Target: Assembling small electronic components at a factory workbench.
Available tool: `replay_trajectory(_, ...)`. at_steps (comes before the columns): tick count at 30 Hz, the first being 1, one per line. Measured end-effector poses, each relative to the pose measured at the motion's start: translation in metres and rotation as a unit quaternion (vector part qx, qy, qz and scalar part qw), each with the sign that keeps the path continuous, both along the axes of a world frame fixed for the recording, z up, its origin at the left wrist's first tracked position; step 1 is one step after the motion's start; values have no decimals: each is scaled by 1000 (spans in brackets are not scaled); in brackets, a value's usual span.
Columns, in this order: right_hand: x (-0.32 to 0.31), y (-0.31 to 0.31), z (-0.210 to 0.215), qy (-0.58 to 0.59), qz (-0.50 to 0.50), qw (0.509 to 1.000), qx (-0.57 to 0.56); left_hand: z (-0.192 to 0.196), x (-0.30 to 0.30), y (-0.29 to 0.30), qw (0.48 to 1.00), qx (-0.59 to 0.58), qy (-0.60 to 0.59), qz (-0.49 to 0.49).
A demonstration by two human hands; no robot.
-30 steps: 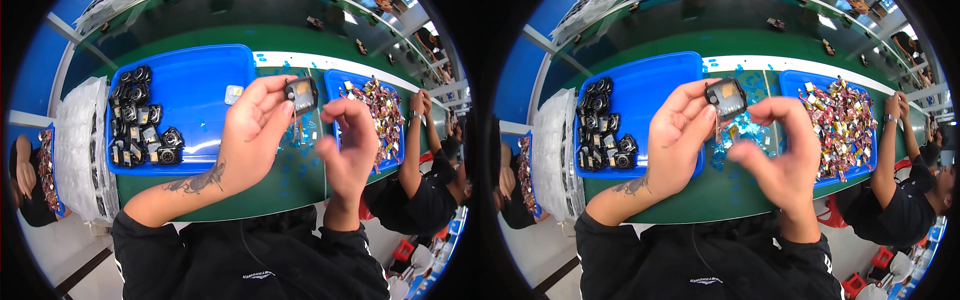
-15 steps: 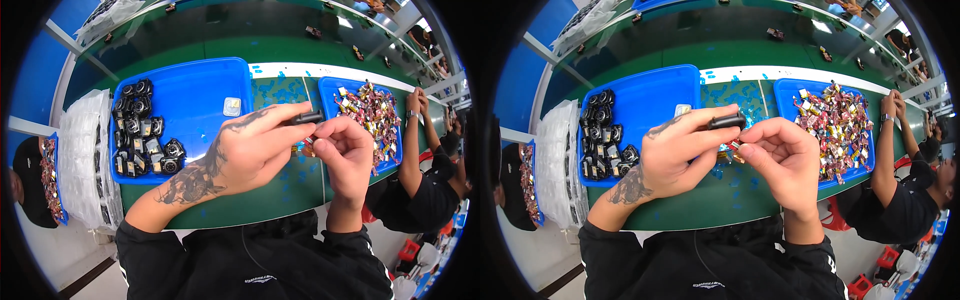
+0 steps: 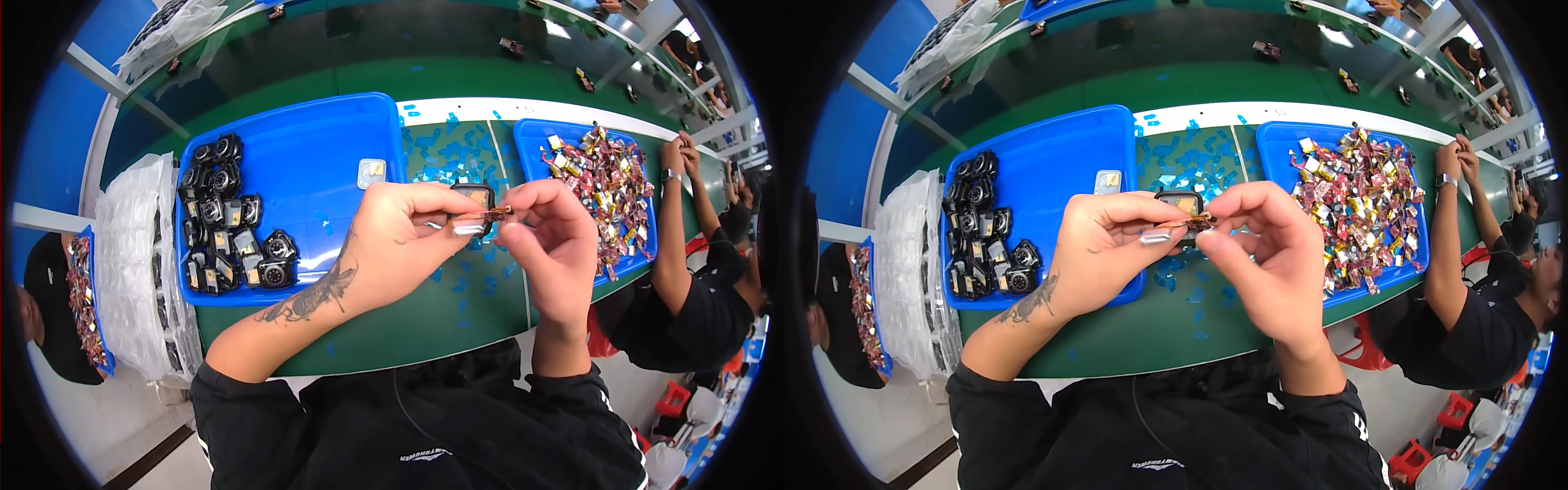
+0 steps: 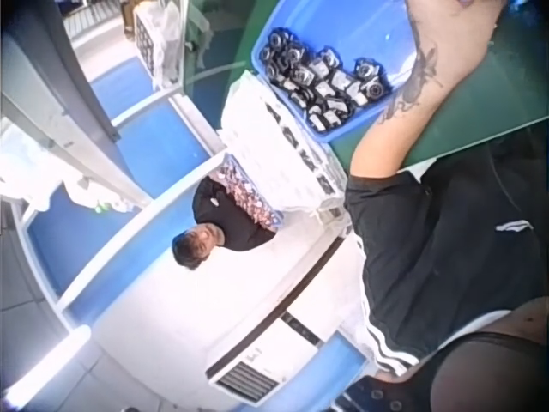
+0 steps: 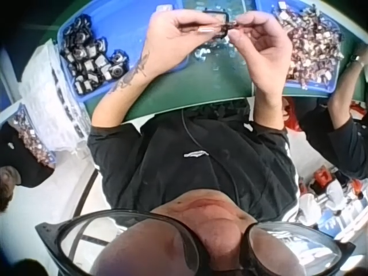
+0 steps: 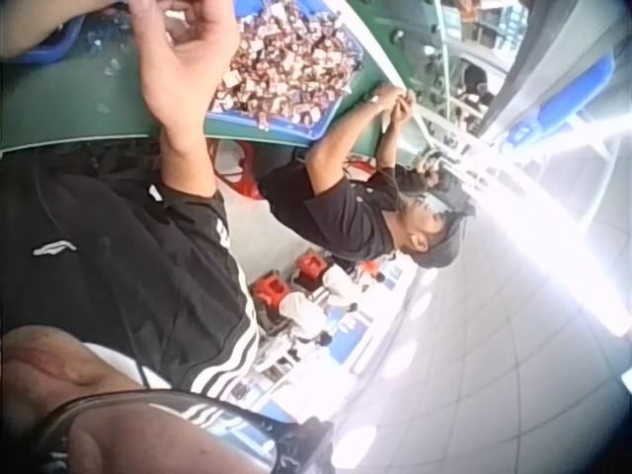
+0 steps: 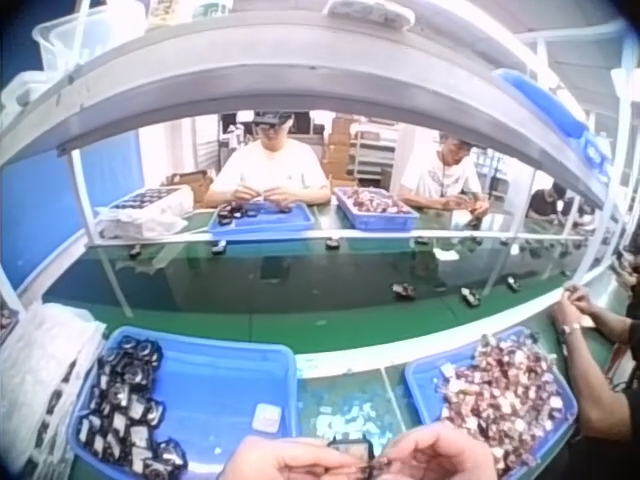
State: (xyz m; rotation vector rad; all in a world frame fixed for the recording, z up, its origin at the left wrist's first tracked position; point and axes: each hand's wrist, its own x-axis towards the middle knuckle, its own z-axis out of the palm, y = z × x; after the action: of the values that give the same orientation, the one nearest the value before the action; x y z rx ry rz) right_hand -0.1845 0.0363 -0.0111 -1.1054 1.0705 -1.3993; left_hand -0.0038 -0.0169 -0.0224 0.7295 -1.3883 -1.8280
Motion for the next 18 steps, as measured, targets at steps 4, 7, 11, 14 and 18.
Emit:
replay_trajectory(4,8,-1,-3,116,-96,986,-69,1,-4,6,998,-50,18,41)
replay_trajectory(7,10,-4,-10,115,-93,986,-76,-7,-4,6,994,-88,28,50)
replay_trajectory(11,10,-7,-17,153,-100,979,-89,-11,-5,6,993,-100,9,67)
replay_trajectory(14,9,-7,-19,164,-112,975,-99,-13,-6,8,992,-107,3,63)
replay_trajectory(18,10,-8,-16,196,-117,969,-92,-17,-9,8,990,-98,81,55)
